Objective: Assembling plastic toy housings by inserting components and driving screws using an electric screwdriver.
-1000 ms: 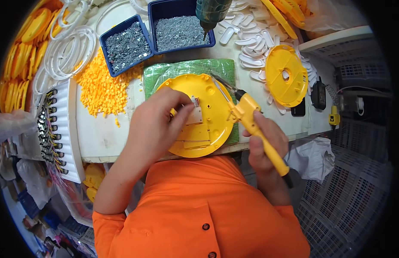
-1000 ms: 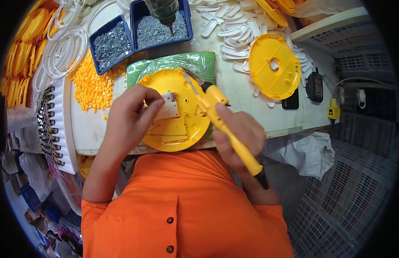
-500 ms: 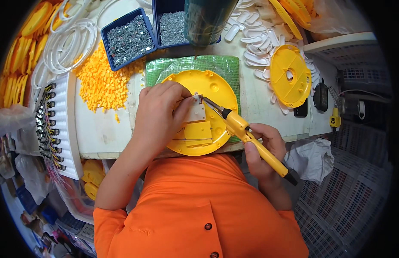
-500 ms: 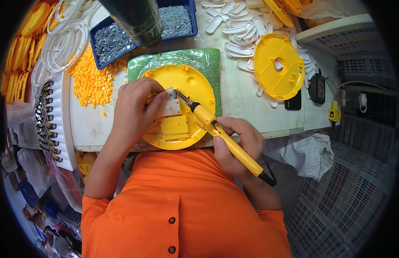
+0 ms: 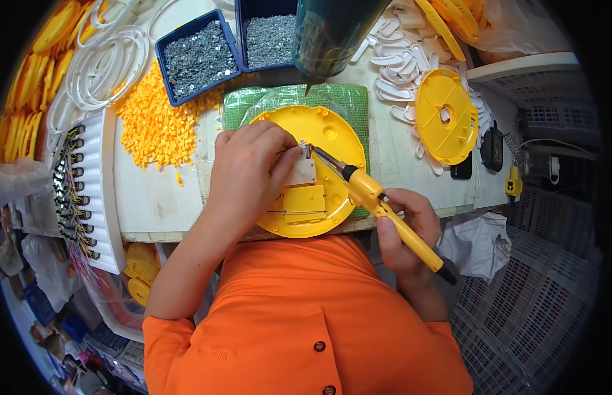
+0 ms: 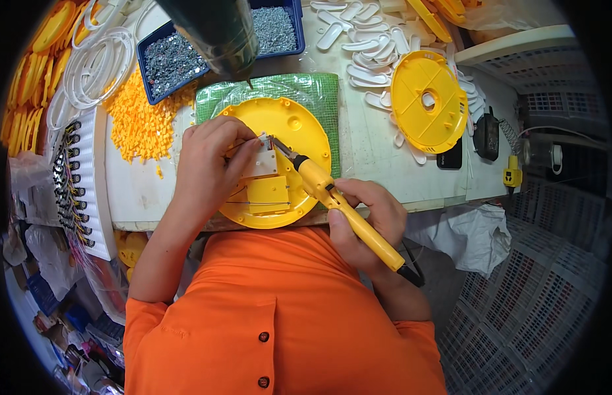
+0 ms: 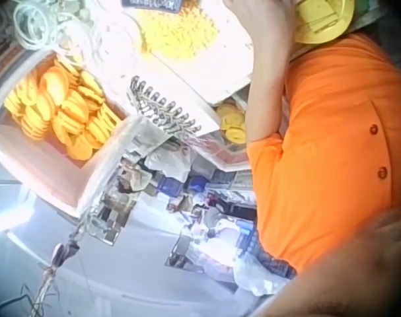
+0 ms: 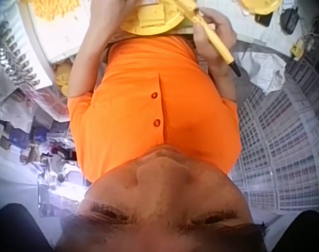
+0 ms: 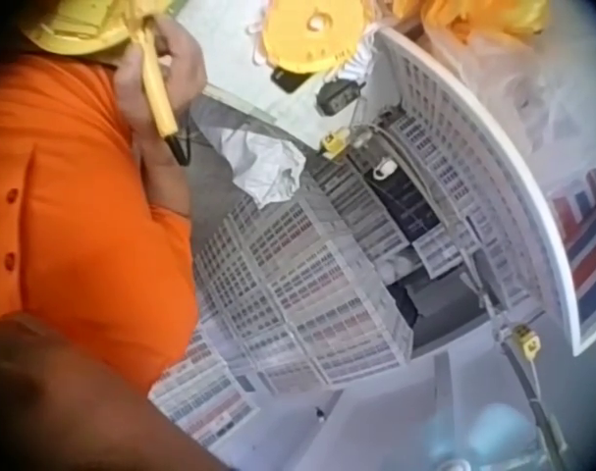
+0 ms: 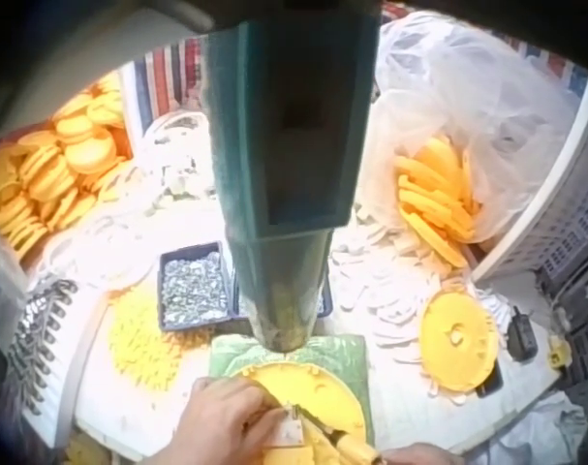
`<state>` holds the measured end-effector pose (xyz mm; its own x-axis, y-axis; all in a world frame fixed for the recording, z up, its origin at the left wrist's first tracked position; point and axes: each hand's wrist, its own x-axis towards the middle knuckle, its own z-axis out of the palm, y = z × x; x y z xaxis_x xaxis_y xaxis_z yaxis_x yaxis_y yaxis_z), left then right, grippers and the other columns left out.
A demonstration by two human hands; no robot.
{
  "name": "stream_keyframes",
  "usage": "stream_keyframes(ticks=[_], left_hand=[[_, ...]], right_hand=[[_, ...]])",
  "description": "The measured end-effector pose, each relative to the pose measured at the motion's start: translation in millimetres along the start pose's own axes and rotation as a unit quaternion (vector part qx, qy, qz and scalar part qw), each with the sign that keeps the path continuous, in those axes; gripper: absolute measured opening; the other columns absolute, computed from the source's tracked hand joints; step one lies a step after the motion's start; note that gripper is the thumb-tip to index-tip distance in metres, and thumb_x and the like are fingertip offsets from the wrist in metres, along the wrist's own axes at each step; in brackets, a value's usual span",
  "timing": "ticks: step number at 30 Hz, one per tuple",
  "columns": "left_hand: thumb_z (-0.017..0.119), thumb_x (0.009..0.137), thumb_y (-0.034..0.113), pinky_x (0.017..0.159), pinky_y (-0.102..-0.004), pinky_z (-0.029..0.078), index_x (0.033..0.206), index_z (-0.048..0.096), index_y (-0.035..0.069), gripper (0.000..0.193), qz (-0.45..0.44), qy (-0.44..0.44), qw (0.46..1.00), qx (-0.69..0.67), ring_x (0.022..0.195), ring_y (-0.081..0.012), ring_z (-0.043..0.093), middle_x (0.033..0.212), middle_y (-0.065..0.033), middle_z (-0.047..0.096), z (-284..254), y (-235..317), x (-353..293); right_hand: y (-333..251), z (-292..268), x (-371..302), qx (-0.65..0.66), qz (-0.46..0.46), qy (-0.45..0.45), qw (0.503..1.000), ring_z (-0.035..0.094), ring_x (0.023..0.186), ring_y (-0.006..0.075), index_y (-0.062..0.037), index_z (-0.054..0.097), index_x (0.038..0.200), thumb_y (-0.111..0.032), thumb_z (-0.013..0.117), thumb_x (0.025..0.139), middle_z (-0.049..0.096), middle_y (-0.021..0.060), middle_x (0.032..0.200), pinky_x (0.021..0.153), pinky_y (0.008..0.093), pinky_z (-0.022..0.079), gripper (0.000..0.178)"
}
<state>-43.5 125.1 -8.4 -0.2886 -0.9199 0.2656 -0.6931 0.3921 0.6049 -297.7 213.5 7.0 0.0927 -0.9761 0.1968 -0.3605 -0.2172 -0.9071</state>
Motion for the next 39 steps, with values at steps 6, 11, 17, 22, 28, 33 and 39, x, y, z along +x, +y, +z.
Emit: stream_keyframes(ticks=[6,11,17,22,28,33,39], left_hand=[[0.076,0.087,0.013,0.080,-0.0379,0.041,0.087,0.067,0.008,0.010,-0.003,-0.003,1.000,0.005,0.084,-0.0248,0.064,0.086,-0.0035,0.067,1,0,0],[0.076,0.087,0.013,0.081,-0.0379,0.041,0.087,0.067,0.008,0.010,0.000,-0.002,1.000,0.010,0.085,-0.0243,0.064,0.086,-0.0031,0.067,1,1,1],[0.076,0.087,0.013,0.081,-0.0381,0.041,0.086,0.067,0.008,0.010,-0.006,-0.008,1.000,0.013,0.084,-0.0243,0.064,0.086,-0.0033,0.067,0,2,1],[0.076,0.087,0.013,0.080,-0.0383,0.042,0.086,0.067,0.008,0.010,-0.005,-0.006,1.000,0.012,0.083,-0.0243,0.064,0.084,-0.0036,0.066,0,3,1],[0.077,0.086,0.013,0.080,-0.0382,0.042,0.086,0.067,0.008,0.011,-0.004,-0.007,1.000,0.014,0.083,-0.0244,0.064,0.084,-0.0034,0.066,0,2,1],[0.076,0.086,0.012,0.080,-0.0381,0.041,0.086,0.067,0.008,0.011,-0.008,-0.011,1.000,0.011,0.084,-0.0244,0.064,0.085,-0.0033,0.066,-1,3,1],[0.076,0.086,0.012,0.080,-0.0383,0.041,0.087,0.067,0.008,0.010,-0.007,-0.011,1.000,0.013,0.085,-0.0242,0.064,0.086,-0.0029,0.066,0,2,1]], right_hand=[[2,0,-2,-0.002,-0.006,0.000,1.000,0.062,0.088,0.0140,0.0053,0.056,0.122,-0.006,0.064,0.086,0.065,0.0123,0.102,0.082,0.0287,0.052,0.039],[2,-4,-2,0.007,0.000,0.023,1.000,0.061,0.085,0.0140,0.0052,0.055,0.124,-0.007,0.063,0.088,0.064,0.0114,0.101,0.080,0.0282,0.052,0.039],[0,-6,2,0.039,0.047,0.065,0.996,0.061,0.082,0.0138,0.0053,0.055,0.125,-0.009,0.063,0.088,0.063,0.0099,0.097,0.078,0.0277,0.052,0.041],[-2,-11,9,0.121,0.101,0.073,0.985,0.062,0.084,0.0127,0.0057,0.059,0.121,-0.010,0.064,0.086,0.064,0.0099,0.101,0.078,0.0267,0.052,0.039],[0,-8,13,0.145,0.070,0.044,0.986,0.060,0.084,0.0097,0.0054,0.064,0.116,-0.004,0.065,0.088,0.068,0.0074,0.098,0.078,0.0250,0.050,0.030],[7,-5,12,0.126,0.063,0.010,0.990,0.062,0.087,0.0108,0.0056,0.064,0.117,-0.005,0.065,0.088,0.068,0.0085,0.101,0.081,0.0254,0.051,0.031],[4,-5,13,0.116,0.047,0.013,0.992,0.062,0.086,0.0109,0.0056,0.063,0.117,-0.007,0.065,0.088,0.067,0.0087,0.100,0.081,0.0257,0.051,0.032]])
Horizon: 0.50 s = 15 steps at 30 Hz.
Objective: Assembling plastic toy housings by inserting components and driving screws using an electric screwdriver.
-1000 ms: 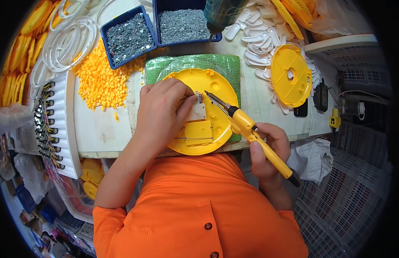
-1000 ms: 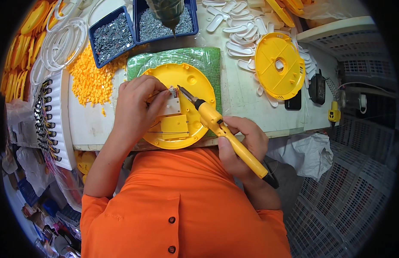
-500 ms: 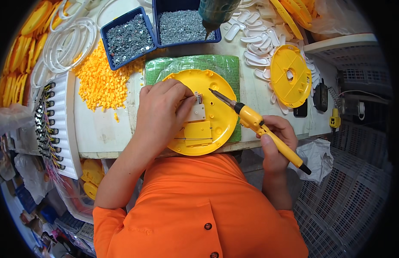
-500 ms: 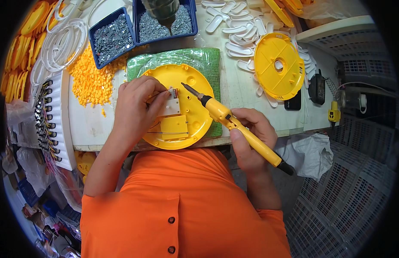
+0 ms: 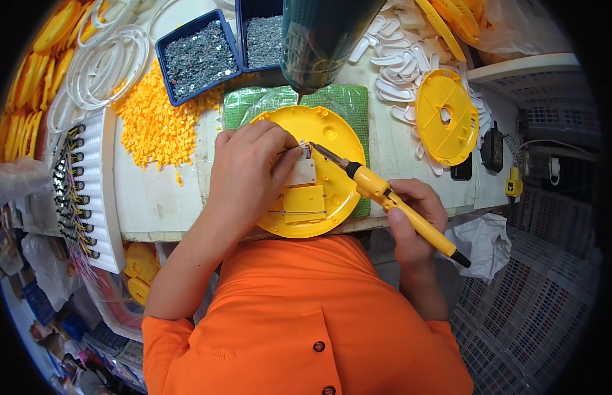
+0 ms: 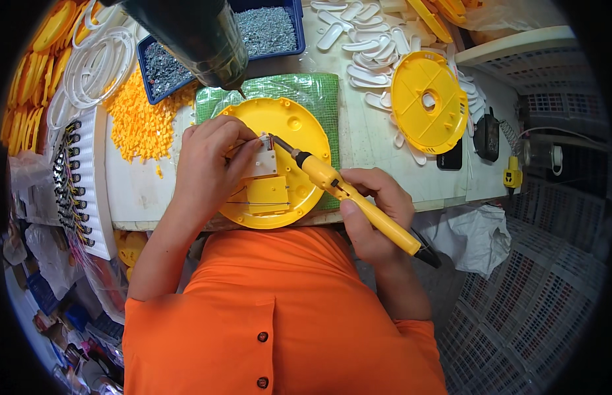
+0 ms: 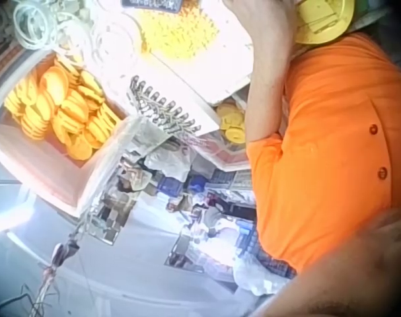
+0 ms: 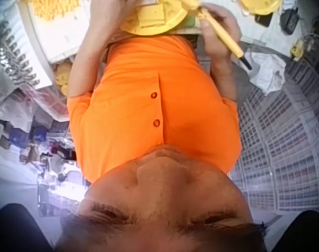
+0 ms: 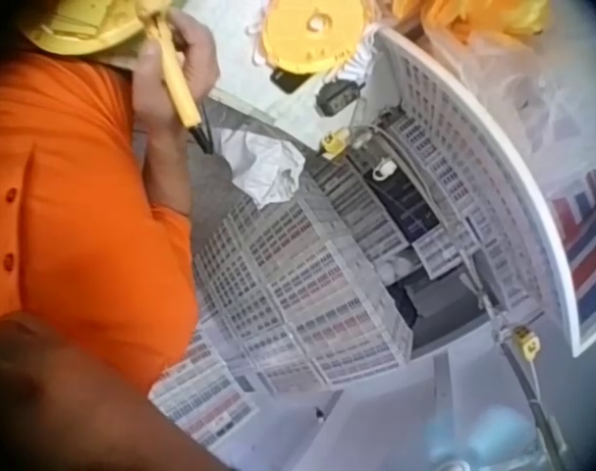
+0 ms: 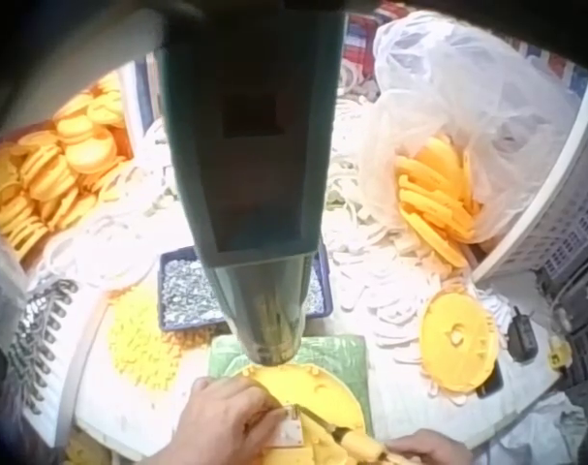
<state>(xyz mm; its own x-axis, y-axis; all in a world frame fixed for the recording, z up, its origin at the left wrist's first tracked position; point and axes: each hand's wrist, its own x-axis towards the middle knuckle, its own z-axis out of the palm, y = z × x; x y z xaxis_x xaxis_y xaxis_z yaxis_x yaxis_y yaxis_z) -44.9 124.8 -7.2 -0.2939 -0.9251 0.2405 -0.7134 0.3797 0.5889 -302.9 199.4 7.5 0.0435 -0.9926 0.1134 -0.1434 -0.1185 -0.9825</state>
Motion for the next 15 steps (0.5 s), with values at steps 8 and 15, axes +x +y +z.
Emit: stream_keyframes(ticks=[8,15], left_hand=[[0.077,0.086,0.013,0.080,-0.0388,0.042,0.086,0.066,0.008,0.012,0.001,0.001,1.000,0.004,0.085,-0.0243,0.064,0.086,-0.0029,0.066,-0.6,0.8,0.1],[0.077,0.086,0.013,0.080,-0.0389,0.042,0.085,0.066,0.008,0.012,0.005,0.004,1.000,0.009,0.084,-0.0248,0.064,0.085,-0.0032,0.066,-1.4,2.0,0.3]], right_hand=[[-6.9,-2.3,0.0,0.039,0.023,0.045,0.998,0.060,0.086,0.0107,0.0068,0.064,0.117,-0.006,0.063,0.089,0.067,0.0088,0.101,0.079,0.0251,0.050,0.030],[-3.2,-8.3,-0.7,0.070,0.035,0.066,0.995,0.060,0.088,0.0111,0.0078,0.064,0.117,-0.009,0.060,0.092,0.066,0.0093,0.101,0.081,0.0258,0.050,0.030]])
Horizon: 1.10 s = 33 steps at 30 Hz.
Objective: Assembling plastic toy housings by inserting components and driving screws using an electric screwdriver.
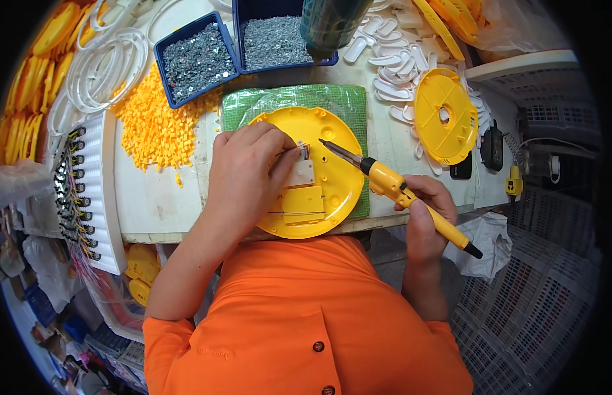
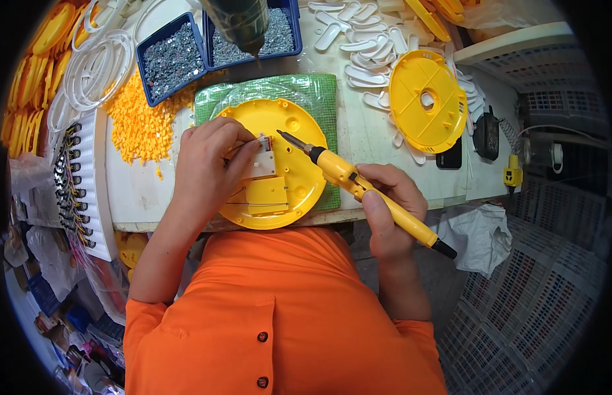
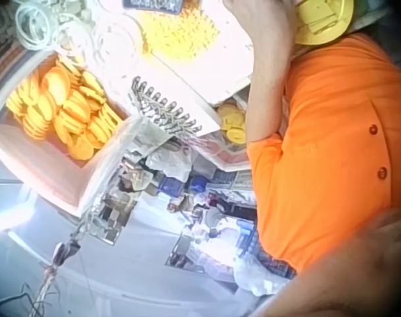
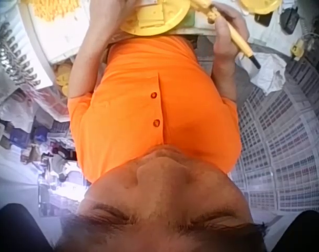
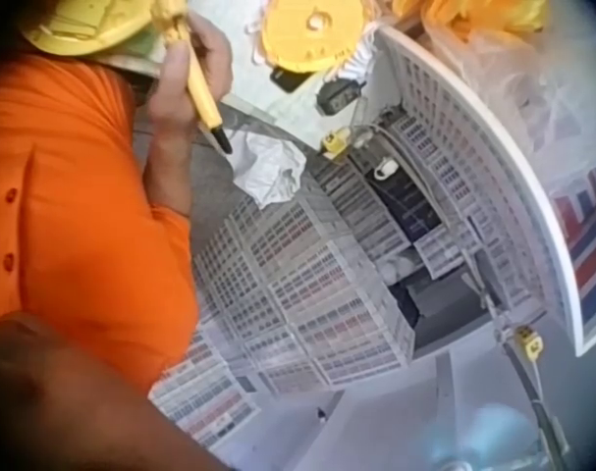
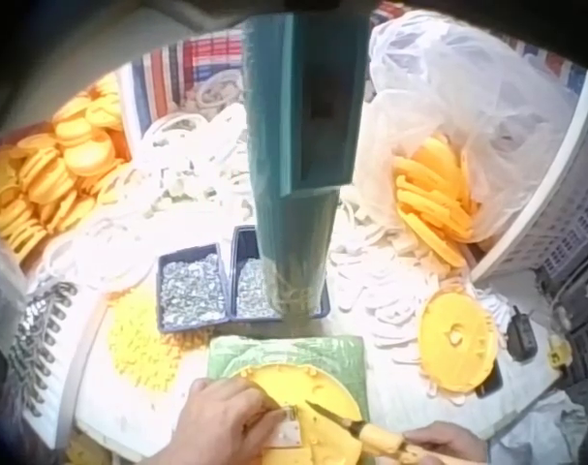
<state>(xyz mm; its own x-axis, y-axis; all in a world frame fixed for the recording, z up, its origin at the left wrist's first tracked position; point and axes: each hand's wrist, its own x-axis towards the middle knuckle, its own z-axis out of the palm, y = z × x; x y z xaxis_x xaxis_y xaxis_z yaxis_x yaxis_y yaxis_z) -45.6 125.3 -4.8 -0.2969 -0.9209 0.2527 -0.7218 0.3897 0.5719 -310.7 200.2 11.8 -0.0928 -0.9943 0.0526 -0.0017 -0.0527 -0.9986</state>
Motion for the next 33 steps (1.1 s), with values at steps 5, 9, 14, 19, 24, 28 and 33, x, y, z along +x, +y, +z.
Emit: stream_keyframes(ticks=[5,9,14,19,24,28,33], left_hand=[[0.077,0.086,0.013,0.080,-0.0388,0.042,0.086,0.067,0.008,0.012,0.005,0.005,1.000,0.001,0.084,-0.0249,0.064,0.085,-0.0033,0.066,0,0,0],[0.077,0.087,0.013,0.080,-0.0389,0.042,0.085,0.067,0.008,0.011,0.001,0.001,1.000,0.004,0.084,-0.0250,0.065,0.085,-0.0035,0.067,0,0,0],[0.077,0.086,0.012,0.078,-0.0392,0.043,0.088,0.069,0.007,0.010,0.009,0.003,1.000,0.001,0.083,-0.0250,0.064,0.085,-0.0038,0.067,-3,0,0],[0.076,0.084,0.013,0.084,-0.0404,0.044,0.096,0.072,0.010,0.013,0.002,-0.001,1.000,-0.011,0.087,-0.0254,0.064,0.089,-0.0041,0.067,-17,1,-4],[0.076,0.084,0.009,0.082,-0.0393,0.044,0.096,0.071,0.010,0.013,0.016,-0.031,0.999,0.007,0.085,-0.0256,0.063,0.086,-0.0046,0.066,-18,7,-9],[0.076,0.084,0.009,0.083,-0.0395,0.044,0.093,0.070,0.009,0.011,0.042,-0.013,0.999,0.013,0.089,-0.0259,0.063,0.087,-0.0042,0.066,-10,4,-10],[0.077,0.083,0.009,0.084,-0.0397,0.044,0.092,0.070,0.009,0.012,0.038,-0.012,0.999,0.012,0.089,-0.0263,0.063,0.089,-0.0041,0.066,-6,4,-10]], right_hand=[[2,-4,2,-0.046,-0.011,-0.012,0.999,0.064,0.086,0.0158,0.0082,0.062,0.115,-0.012,0.057,0.089,0.065,0.0136,0.106,0.077,0.0285,0.055,0.034],[0,-2,3,-0.041,-0.005,-0.012,0.999,0.063,0.084,0.0151,0.0079,0.062,0.114,-0.012,0.058,0.088,0.065,0.0125,0.101,0.076,0.0281,0.054,0.033],[1,-4,2,0.015,-0.004,-0.028,0.999,0.063,0.091,0.0134,0.0091,0.065,0.115,-0.006,0.060,0.091,0.066,0.0102,0.100,0.085,0.0274,0.050,0.028],[-1,-5,7,-0.012,-0.014,-0.061,0.998,0.063,0.089,0.0141,0.0080,0.067,0.111,-0.004,0.060,0.089,0.067,0.0110,0.098,0.084,0.0276,0.050,0.026],[-4,-7,12,-0.014,-0.006,-0.075,0.997,0.062,0.088,0.0133,0.0071,0.068,0.111,-0.003,0.059,0.088,0.067,0.0105,0.098,0.082,0.0274,0.050,0.027],[-4,-6,13,-0.008,-0.005,-0.075,0.997,0.061,0.087,0.0126,0.0069,0.068,0.111,-0.003,0.059,0.088,0.067,0.0099,0.098,0.081,0.0267,0.049,0.027],[-1,-8,12,-0.004,0.004,-0.080,0.997,0.061,0.087,0.0127,0.0068,0.068,0.111,-0.004,0.060,0.088,0.066,0.0095,0.097,0.081,0.0266,0.048,0.027]])
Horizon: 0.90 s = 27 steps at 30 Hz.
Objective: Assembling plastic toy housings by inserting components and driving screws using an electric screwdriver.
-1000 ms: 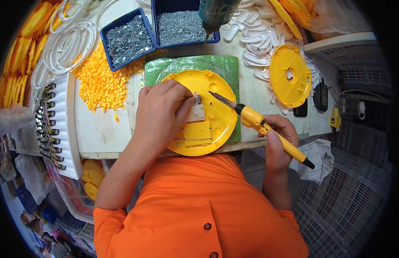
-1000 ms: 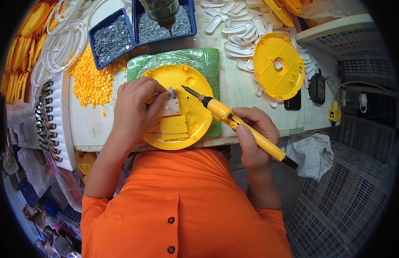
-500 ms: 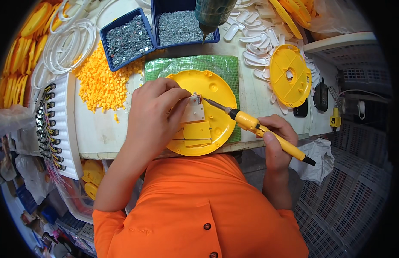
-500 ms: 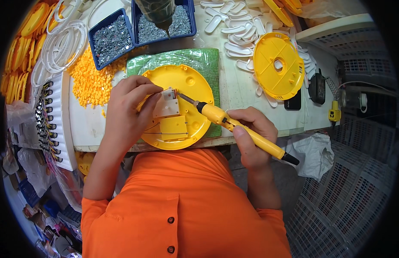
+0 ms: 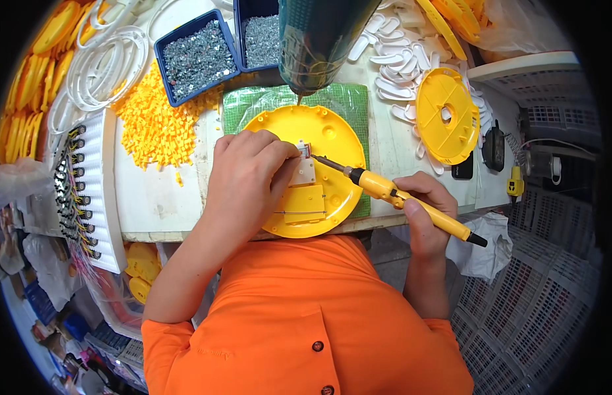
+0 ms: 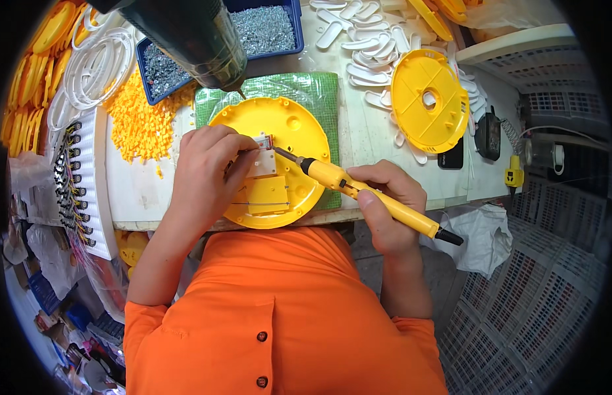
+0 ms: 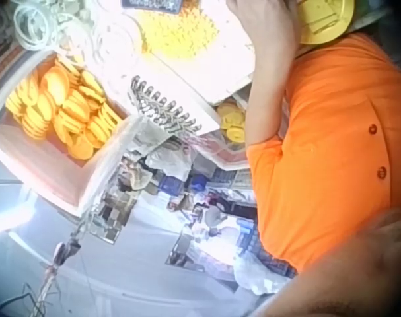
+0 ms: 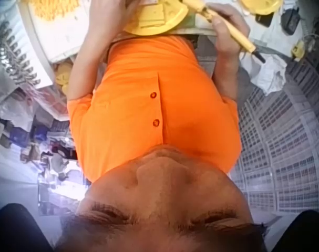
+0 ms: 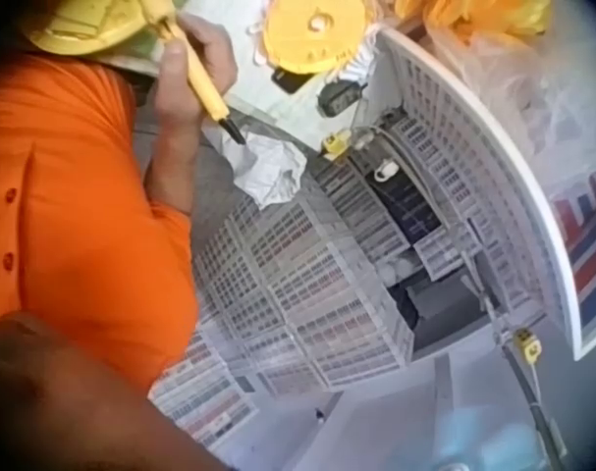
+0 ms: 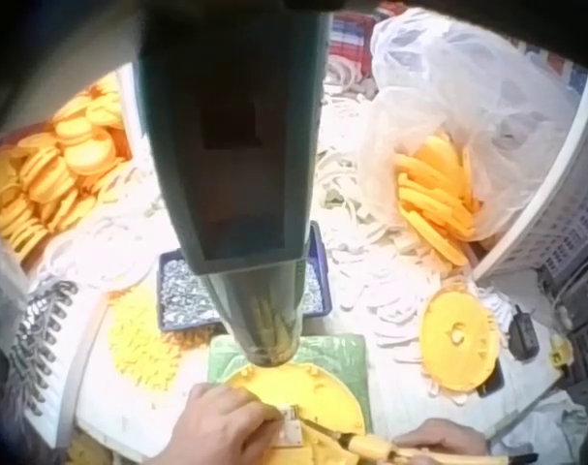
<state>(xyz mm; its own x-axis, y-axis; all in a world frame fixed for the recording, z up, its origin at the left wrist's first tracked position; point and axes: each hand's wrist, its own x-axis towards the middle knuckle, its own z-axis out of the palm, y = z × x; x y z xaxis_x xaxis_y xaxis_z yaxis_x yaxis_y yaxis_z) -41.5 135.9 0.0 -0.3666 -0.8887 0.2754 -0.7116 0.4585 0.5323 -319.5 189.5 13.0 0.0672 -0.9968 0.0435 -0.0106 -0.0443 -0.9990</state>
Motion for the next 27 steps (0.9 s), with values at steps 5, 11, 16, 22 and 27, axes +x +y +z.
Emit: stream_keyframes(ticks=[5,11,16,22,27], left_hand=[[0.077,0.083,0.008,0.084,-0.0397,0.043,0.092,0.070,0.009,0.011,0.004,0.008,1.000,-0.002,0.089,-0.0264,0.063,0.088,-0.0043,0.066,1.1,-0.8,1.1],[0.077,0.083,0.009,0.084,-0.0397,0.043,0.091,0.070,0.009,0.011,-0.002,0.000,1.000,0.004,0.088,-0.0263,0.062,0.087,-0.0043,0.065,0.0,0.5,1.8],[0.077,0.083,0.009,0.084,-0.0395,0.043,0.090,0.069,0.009,0.010,-0.003,0.003,1.000,0.007,0.088,-0.0261,0.062,0.086,-0.0042,0.065,0.8,-0.5,0.2],[0.077,0.083,0.009,0.085,-0.0398,0.043,0.090,0.069,0.009,0.010,-0.010,-0.006,1.000,0.011,0.089,-0.0258,0.062,0.086,-0.0043,0.065,-0.2,-0.1,0.6],[0.077,0.083,0.009,0.085,-0.0398,0.043,0.089,0.069,0.009,0.010,-0.010,0.003,1.000,0.011,0.089,-0.0259,0.062,0.086,-0.0044,0.065,2.1,-0.4,2.1]], right_hand=[[1.6,0.1,1.4,-0.007,0.004,-0.008,1.000,0.060,0.086,0.0124,0.0070,0.069,0.111,-0.004,0.061,0.088,0.066,0.0093,0.096,0.079,0.0264,0.048,0.027],[0.9,1.4,2.8,-0.017,0.003,-0.005,1.000,0.059,0.083,0.0115,0.0069,0.069,0.110,-0.005,0.062,0.087,0.066,0.0094,0.095,0.076,0.0259,0.047,0.027],[-4.0,3.8,6.0,-0.034,-0.004,-0.009,0.999,0.059,0.083,0.0120,0.0071,0.069,0.108,-0.007,0.062,0.087,0.066,0.0091,0.094,0.077,0.0257,0.047,0.027],[-1.6,0.0,5.6,-0.015,-0.017,0.012,1.000,0.061,0.085,0.0131,0.0076,0.069,0.108,-0.009,0.060,0.087,0.067,0.0099,0.095,0.079,0.0268,0.049,0.028],[-0.5,-0.2,6.8,-0.013,-0.012,0.013,1.000,0.062,0.088,0.0140,0.0079,0.068,0.108,-0.010,0.060,0.087,0.067,0.0102,0.096,0.082,0.0273,0.049,0.028]])
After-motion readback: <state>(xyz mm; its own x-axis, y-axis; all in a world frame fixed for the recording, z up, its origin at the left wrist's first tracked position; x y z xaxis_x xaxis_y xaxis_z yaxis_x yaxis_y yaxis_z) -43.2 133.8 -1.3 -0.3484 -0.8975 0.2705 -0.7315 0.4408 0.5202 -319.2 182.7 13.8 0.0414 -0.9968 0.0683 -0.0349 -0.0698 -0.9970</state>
